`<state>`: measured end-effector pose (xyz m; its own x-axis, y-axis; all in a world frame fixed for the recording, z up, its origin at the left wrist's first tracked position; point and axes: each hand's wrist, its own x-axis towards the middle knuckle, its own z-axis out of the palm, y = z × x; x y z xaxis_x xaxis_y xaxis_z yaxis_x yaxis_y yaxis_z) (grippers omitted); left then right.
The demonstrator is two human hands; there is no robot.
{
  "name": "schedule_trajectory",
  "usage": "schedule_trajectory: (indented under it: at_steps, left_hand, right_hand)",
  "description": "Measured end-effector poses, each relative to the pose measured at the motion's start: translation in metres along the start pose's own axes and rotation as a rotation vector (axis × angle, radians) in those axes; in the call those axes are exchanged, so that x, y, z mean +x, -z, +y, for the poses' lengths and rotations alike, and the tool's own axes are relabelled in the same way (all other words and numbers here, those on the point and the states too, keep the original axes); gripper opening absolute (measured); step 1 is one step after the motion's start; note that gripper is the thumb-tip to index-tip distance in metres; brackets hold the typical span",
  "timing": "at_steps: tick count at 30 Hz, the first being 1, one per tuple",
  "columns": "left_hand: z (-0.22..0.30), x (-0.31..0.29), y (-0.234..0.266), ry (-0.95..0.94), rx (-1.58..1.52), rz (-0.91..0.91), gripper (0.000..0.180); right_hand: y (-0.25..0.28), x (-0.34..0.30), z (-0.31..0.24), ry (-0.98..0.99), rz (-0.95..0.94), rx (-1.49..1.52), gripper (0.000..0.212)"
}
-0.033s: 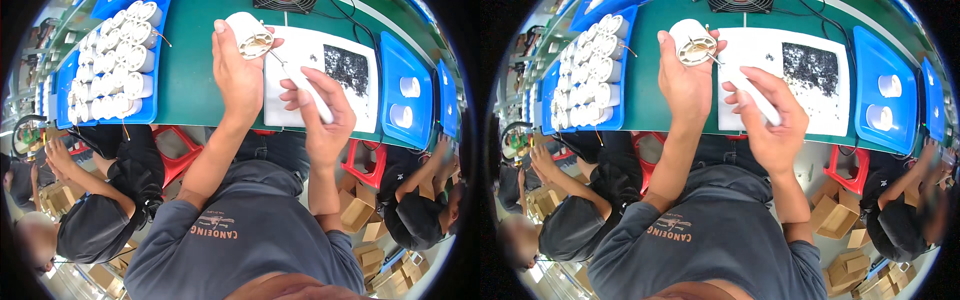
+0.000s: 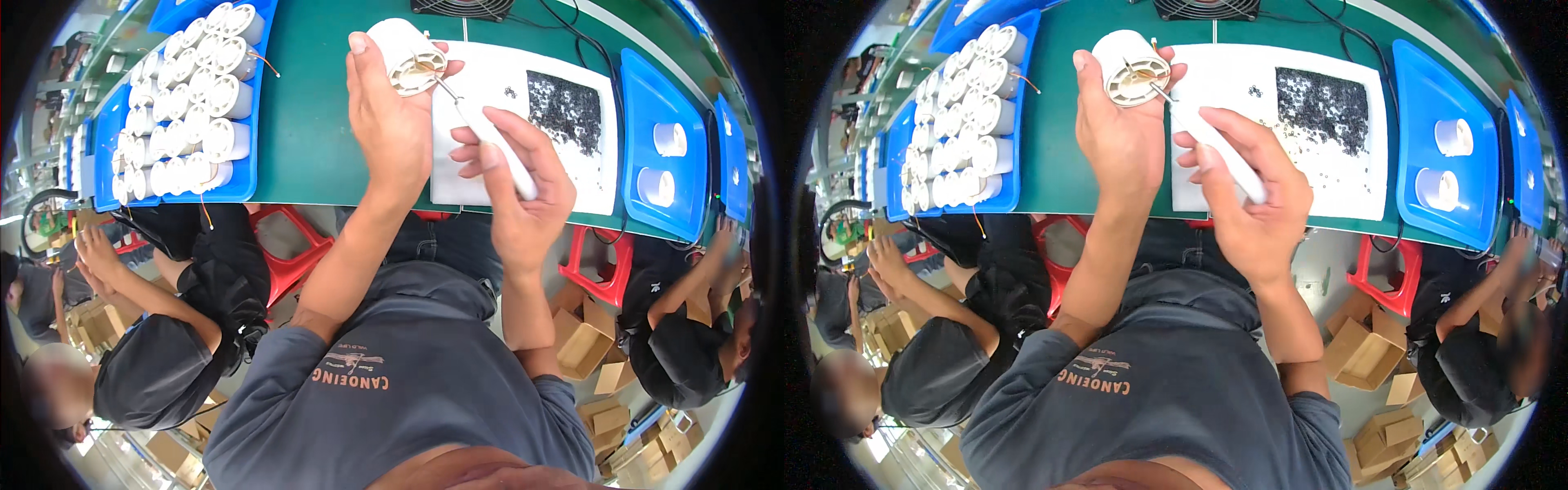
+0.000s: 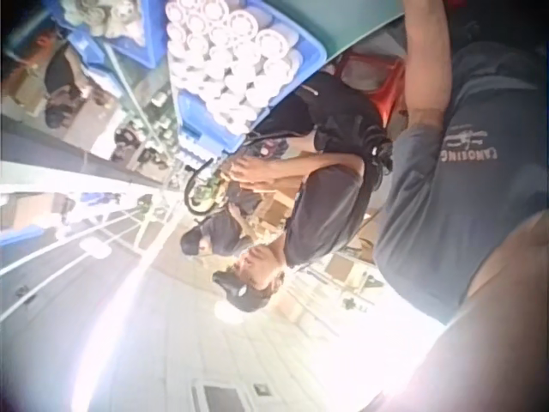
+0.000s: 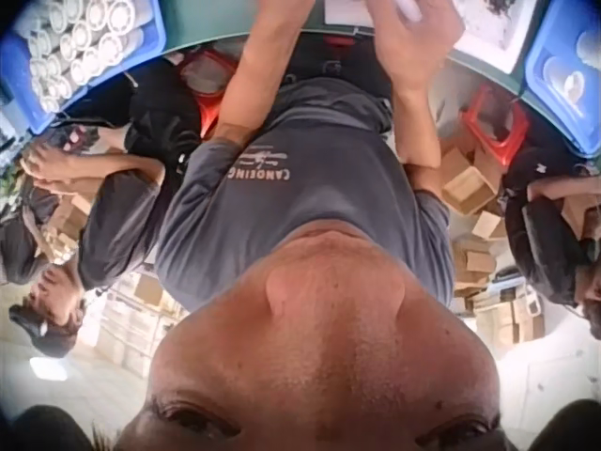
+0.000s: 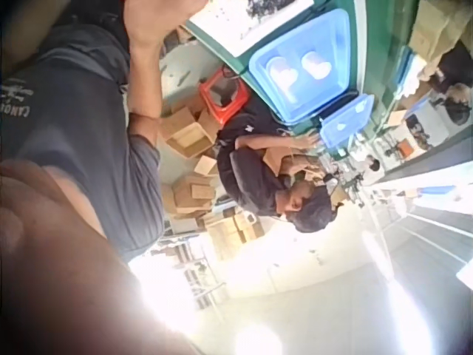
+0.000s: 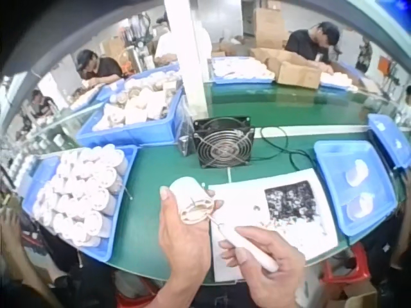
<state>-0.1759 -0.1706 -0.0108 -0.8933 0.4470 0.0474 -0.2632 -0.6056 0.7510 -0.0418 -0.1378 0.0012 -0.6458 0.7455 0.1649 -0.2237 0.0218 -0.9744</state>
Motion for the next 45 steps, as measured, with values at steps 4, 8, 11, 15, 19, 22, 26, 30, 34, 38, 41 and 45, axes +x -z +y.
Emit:
schedule_trajectory:
  at_steps: [4, 8, 11, 15, 19, 22, 26, 30, 34, 38, 41, 45]
  left_hand:
    - [-0.002, -0.007, -0.014, -0.014, 0.017, 0.106, 0.053]
    - [-0.001, -0.013, -0.020, -0.002, 0.052, 0.109, 0.055]
    - [0.002, -0.017, -0.022, 0.003, 0.087, 0.082, 0.056]
    - [0.003, -0.019, -0.027, 0.011, 0.145, 0.075, 0.056]
    - [0.000, -0.021, -0.027, 0.009, 0.186, 0.052, 0.053]
    - [-0.003, -0.022, -0.023, -0.010, 0.207, -0.025, 0.045]
    - [-0.006, -0.021, -0.026, -0.108, 0.290, 0.028, 0.040]
    - [-0.001, -0.013, -0.030, -0.090, 0.255, -0.034, 0.029]
    - [-0.007, -0.004, -0.022, -0.169, 0.260, -0.129, 0.027]
    - [-0.008, 0.054, -0.005, -0.219, 0.298, -0.141, 0.034]
    - [0.023, 0.179, 0.005, -0.375, 0.277, -0.049, 0.037]
    - [0.106, 0.320, 0.038, -1.125, 1.800, 0.066, 0.032]
  right_hand:
    - [-0.007, -0.001, 0.009, 0.104, 0.012, -0.065, 0.029]
    - [-0.004, 0.000, 0.013, 0.181, 0.006, -0.198, 0.030]
    - [-0.003, 0.000, 0.014, 0.188, 0.021, -0.189, 0.029]
    - [-0.002, -0.001, 0.013, 0.178, 0.037, -0.173, 0.028]
    - [-0.001, -0.001, 0.013, 0.179, 0.048, -0.182, 0.027]
    - [0.000, -0.001, 0.011, 0.171, 0.066, -0.204, 0.027]
    - [-0.005, 0.004, 0.010, 0.244, 0.092, -0.332, 0.025]
    - [-0.012, 0.007, 0.012, 0.198, 0.135, -0.214, 0.022]
    - [-0.015, 0.015, 0.013, 0.245, 0.119, -0.164, 0.020]
    - [0.003, 0.024, 0.008, 0.004, -0.010, -0.045, 0.025]
    - [0.027, 0.023, 0.001, 0.031, 0.026, 0.020, 0.032]
    - [0.074, 0.015, -0.003, 0.036, 0.075, 0.031, 0.038]
